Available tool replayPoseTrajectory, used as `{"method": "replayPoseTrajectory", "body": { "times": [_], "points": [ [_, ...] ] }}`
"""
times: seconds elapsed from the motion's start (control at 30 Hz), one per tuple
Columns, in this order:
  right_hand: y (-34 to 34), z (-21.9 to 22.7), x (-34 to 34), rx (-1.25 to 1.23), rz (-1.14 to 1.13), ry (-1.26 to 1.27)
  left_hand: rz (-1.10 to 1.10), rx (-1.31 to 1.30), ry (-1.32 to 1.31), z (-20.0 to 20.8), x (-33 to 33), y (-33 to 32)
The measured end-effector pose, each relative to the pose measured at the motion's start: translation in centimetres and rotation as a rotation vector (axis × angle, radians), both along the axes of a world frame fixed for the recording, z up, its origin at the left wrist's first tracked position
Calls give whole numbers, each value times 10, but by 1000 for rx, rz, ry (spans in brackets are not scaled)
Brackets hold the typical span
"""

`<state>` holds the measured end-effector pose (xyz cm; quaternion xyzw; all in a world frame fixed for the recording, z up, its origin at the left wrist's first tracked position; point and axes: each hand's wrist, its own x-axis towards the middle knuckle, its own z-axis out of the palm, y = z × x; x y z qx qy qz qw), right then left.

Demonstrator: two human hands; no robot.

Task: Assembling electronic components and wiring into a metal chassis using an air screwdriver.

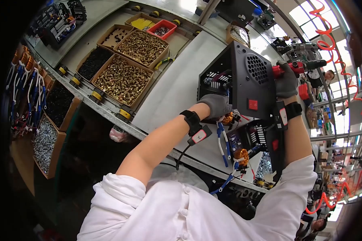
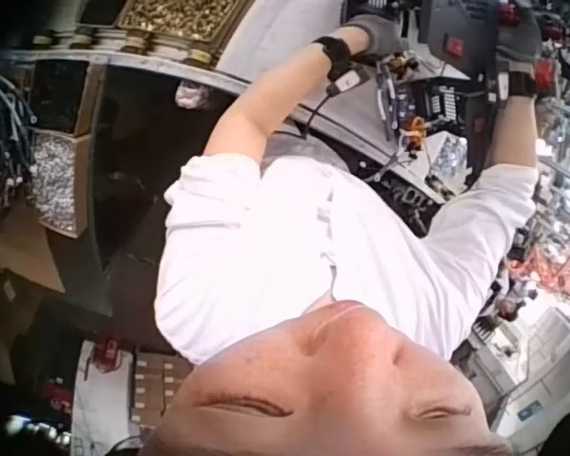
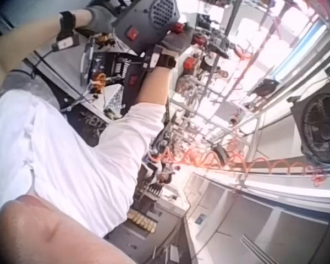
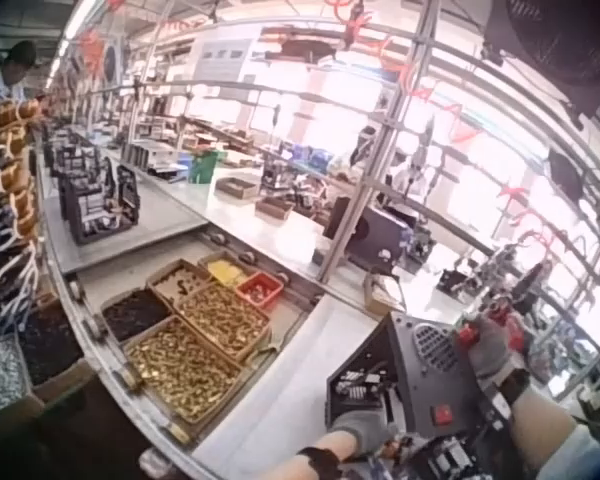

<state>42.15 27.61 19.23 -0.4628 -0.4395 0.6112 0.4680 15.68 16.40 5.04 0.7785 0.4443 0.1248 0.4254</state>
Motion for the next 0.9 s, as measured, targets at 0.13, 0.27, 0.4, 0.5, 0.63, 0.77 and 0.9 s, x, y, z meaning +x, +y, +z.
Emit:
{"method": "replayPoseTrajectory", "body": {
  "times": [0.13, 0.27, 0.4, 0.5, 0.63, 0.77, 0.9],
  "points": [
    [-10, 2, -23, -22, -15, -17, -39, -52, 12, -2, -7, 4],
    [-20, 2, -31, 416, -67, -655, 265, 53, -70, -1, -19, 3],
    [-7, 0, -31, -24, 17, 43, 729, 53, -208, 1, -23, 12],
    [-5, -8, -28, 379, -62, -488, 722, -12, -198, 0, -21, 19],
    [-3, -13, -28, 176, -61, -76, 684, 9, -66, 1, -23, 21],
    [-11, -7, -34, 477, -166, -708, 614, 142, 119, 3, -34, 5],
    [-36, 24, -62, 778, -331, -633, 692, 361, 274, -1, -45, -15]
  ]
}}
